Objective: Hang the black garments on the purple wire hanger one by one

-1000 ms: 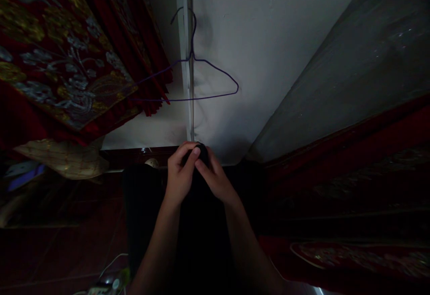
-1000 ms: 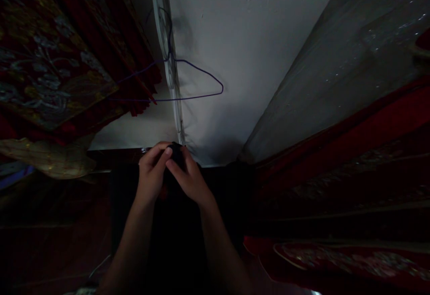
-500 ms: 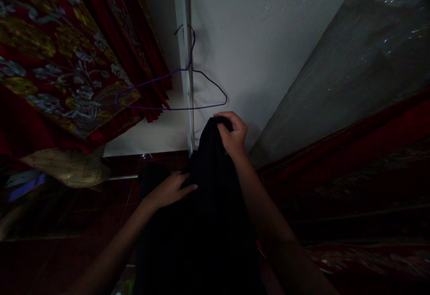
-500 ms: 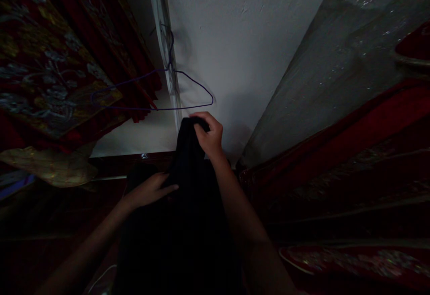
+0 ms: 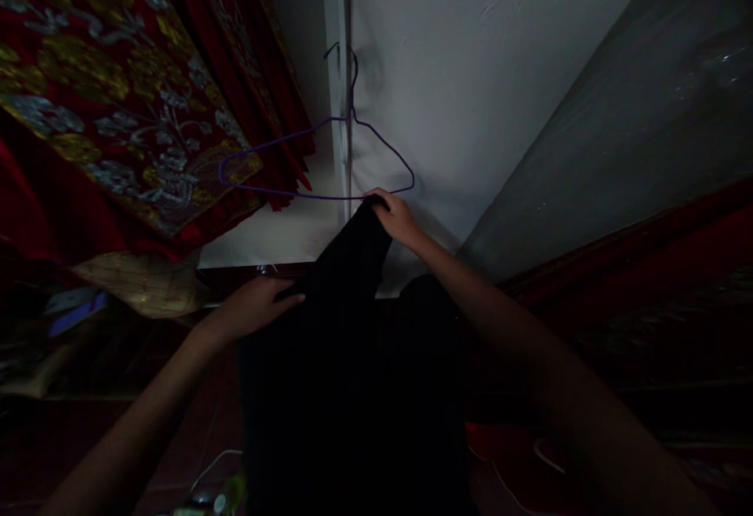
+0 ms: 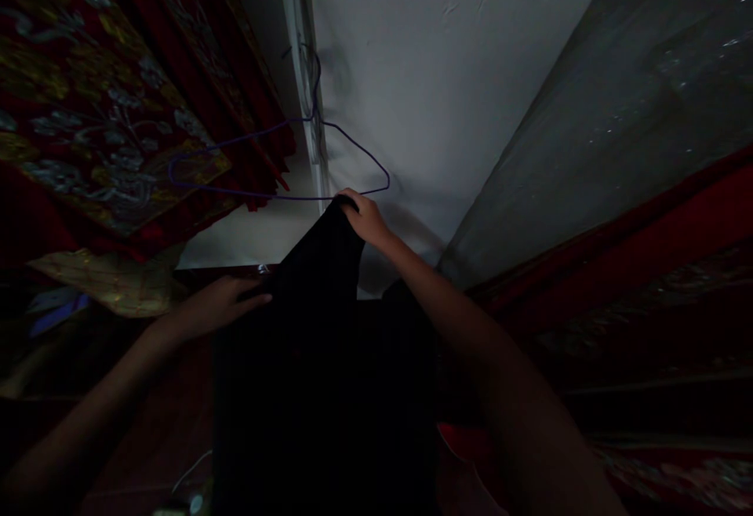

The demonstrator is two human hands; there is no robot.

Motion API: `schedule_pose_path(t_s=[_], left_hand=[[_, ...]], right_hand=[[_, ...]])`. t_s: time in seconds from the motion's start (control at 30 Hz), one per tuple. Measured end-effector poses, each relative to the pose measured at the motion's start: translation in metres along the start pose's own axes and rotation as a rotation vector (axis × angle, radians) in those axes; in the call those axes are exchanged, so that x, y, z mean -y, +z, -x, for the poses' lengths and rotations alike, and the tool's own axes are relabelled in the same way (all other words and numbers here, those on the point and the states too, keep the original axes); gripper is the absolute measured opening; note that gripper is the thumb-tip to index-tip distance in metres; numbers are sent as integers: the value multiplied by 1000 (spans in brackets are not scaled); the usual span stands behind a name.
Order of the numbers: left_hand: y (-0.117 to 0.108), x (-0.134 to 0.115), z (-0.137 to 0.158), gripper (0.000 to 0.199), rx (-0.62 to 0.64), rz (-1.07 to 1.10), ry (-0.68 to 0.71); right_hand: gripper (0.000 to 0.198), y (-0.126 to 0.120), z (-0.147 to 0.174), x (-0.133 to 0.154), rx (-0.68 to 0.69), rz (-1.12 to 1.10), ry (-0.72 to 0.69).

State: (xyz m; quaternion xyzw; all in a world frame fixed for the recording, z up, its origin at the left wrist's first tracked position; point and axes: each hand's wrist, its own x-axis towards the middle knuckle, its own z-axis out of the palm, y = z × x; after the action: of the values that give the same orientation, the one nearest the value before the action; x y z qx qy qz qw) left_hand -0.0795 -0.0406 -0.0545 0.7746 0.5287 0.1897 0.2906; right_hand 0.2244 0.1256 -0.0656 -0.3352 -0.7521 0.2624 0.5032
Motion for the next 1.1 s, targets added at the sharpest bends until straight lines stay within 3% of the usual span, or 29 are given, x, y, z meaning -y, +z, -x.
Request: schedule_pose_path(t_s=[0.13, 0.2, 0.37, 0.43, 0.6, 0.83, 0.97, 1.03, 1.1], left_hand=[[-43, 23, -4, 28, -100, -124, -63], [-65, 26, -9, 38, -182, -202, -24], [-94, 0, -24, 60, -336, -357, 298], [-101, -16, -28, 59, -366, -414, 325], [-122, -47, -42, 43, -298, -441, 192], [-126, -83, -61, 30, -523, -265, 198], [-131, -83, -75, 59, -417, -180, 253], [-137, -75, -80, 72, -347, -107, 114], [-142, -69, -80, 74, -380, -87, -57]], right_hand=[[16, -37, 7, 29, 83, 113, -17], [14, -51, 6, 42, 81, 143, -5], [29, -70, 4, 58, 32, 131, 46], [30, -74, 5, 61, 39, 118, 69], [35, -78, 14, 72, 97, 183, 91], [38, -61, 20, 81, 119, 144, 137], [35, -53, 26, 84, 61, 86, 142], [29, -54, 29, 89, 64, 128, 95], [22, -57, 31, 96, 79, 172, 47]])
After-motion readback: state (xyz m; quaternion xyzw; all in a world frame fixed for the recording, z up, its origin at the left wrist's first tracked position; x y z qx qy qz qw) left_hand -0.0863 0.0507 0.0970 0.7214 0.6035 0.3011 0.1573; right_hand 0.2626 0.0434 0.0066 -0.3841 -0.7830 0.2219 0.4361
